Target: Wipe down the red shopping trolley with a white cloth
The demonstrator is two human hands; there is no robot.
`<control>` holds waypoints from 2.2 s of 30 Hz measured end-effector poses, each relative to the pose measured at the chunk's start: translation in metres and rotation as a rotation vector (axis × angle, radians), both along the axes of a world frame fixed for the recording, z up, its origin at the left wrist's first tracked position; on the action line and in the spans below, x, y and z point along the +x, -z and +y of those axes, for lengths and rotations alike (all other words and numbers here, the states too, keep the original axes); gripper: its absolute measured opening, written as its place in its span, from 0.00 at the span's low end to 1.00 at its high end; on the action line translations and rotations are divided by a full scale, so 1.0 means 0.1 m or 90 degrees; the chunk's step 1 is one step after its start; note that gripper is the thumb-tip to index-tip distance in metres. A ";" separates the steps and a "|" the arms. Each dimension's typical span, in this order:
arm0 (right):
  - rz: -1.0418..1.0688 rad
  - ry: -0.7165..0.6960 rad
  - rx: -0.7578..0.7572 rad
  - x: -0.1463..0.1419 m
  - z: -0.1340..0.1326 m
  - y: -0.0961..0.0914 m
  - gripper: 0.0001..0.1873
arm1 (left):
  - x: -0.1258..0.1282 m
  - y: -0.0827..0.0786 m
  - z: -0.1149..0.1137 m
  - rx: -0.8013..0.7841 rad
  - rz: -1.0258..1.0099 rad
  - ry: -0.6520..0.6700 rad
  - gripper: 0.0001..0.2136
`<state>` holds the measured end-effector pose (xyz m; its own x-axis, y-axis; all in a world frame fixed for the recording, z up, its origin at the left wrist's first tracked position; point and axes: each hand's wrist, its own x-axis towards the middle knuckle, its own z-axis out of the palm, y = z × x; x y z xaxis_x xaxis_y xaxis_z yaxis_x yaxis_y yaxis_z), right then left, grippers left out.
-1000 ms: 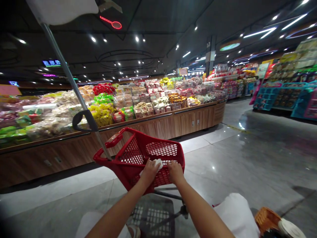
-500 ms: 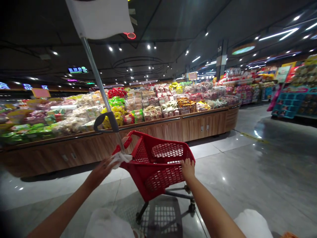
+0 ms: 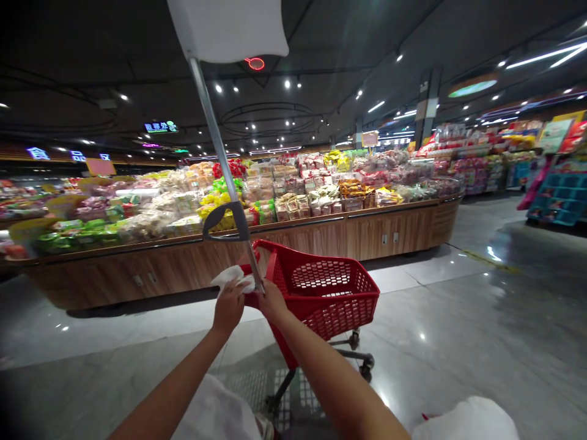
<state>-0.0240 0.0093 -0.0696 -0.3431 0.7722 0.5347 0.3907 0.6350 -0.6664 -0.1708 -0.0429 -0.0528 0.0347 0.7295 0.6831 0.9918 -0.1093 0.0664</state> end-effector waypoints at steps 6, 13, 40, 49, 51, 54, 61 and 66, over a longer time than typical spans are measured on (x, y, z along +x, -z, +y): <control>0.064 0.241 -0.056 0.22 -0.16 0.11 0.12 | 0.51 -0.15 -0.17 -0.057 -0.021 0.164 0.11; 0.157 0.243 -0.009 0.96 -0.21 0.10 0.17 | 0.33 -0.50 0.28 -0.163 -0.094 0.363 0.09; -0.203 0.305 0.052 1.53 -0.13 -0.35 0.14 | 1.60 -0.23 0.80 -0.056 -0.247 0.255 0.12; -0.236 0.345 0.135 1.60 -0.11 -0.21 0.21 | 1.03 -0.41 1.07 -0.086 -0.224 0.133 0.12; -0.243 0.353 0.162 1.65 -0.18 -0.16 0.22 | 0.92 -0.39 1.05 -0.075 -0.238 0.104 0.13; -0.243 0.345 0.194 1.73 -0.23 -0.09 0.22 | 0.97 -0.33 0.88 -0.050 -0.210 0.131 0.12; -0.190 0.326 0.231 1.89 -0.08 -0.03 0.21 | 1.55 -0.41 0.63 -0.161 -0.056 0.389 0.14; -0.199 0.305 0.227 2.07 0.03 -0.04 0.22 | 1.50 -0.62 0.78 -0.223 0.023 0.364 0.10</control>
